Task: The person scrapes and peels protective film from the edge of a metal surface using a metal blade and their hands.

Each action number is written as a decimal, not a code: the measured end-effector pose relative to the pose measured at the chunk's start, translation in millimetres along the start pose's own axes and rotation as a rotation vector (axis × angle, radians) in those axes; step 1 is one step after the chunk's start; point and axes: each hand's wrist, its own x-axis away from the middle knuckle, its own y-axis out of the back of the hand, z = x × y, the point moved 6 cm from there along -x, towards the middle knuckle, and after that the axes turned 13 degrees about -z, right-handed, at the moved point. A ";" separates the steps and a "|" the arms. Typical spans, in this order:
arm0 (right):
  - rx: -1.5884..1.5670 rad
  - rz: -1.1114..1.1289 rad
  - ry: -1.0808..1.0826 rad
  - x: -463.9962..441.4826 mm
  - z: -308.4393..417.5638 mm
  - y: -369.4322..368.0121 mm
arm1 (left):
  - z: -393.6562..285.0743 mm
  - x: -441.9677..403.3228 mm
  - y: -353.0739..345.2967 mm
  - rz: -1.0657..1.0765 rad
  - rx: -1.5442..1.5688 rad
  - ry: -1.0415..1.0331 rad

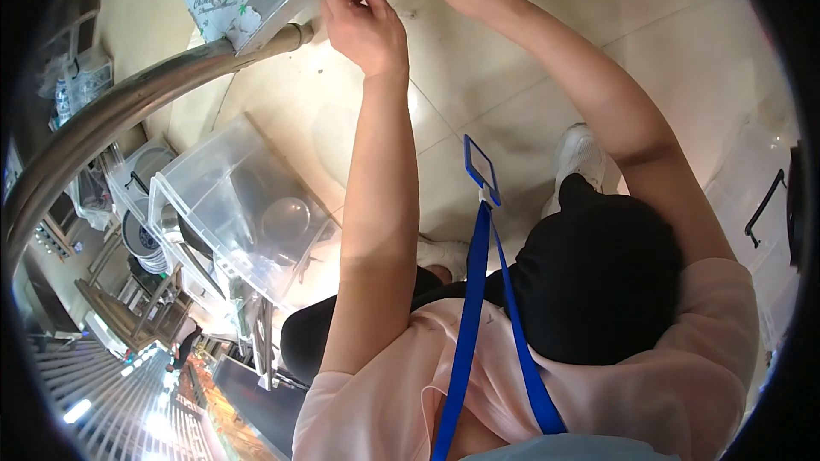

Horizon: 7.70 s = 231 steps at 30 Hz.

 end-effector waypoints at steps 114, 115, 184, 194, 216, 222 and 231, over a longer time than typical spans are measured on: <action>0.115 0.145 0.057 -14.9 26.8 -39.5 | 1.5 62.2 -75.3 0.152 1.697 1.711; 0.052 0.082 0.077 -16.9 29.0 -35.6 | 4.2 60.6 -76.8 0.156 1.708 1.716; -0.011 0.072 0.031 -22.9 -4.8 73.7 | -26.3 -12.9 -4.9 -0.114 -0.159 -0.257; -0.028 0.076 0.062 -17.1 -4.5 69.7 | -35.2 -13.6 3.1 -0.089 -0.115 -0.091; -0.304 0.301 -0.300 -2.7 -18.0 44.9 | 10.6 2.9 9.6 0.034 0.078 0.360; -1.192 0.386 -0.911 34.9 -40.8 -24.1 | 23.7 11.1 23.4 0.227 0.117 0.318; -1.752 0.318 -1.250 38.0 -6.1 -88.6 | -4.0 -26.6 27.8 0.372 0.143 0.201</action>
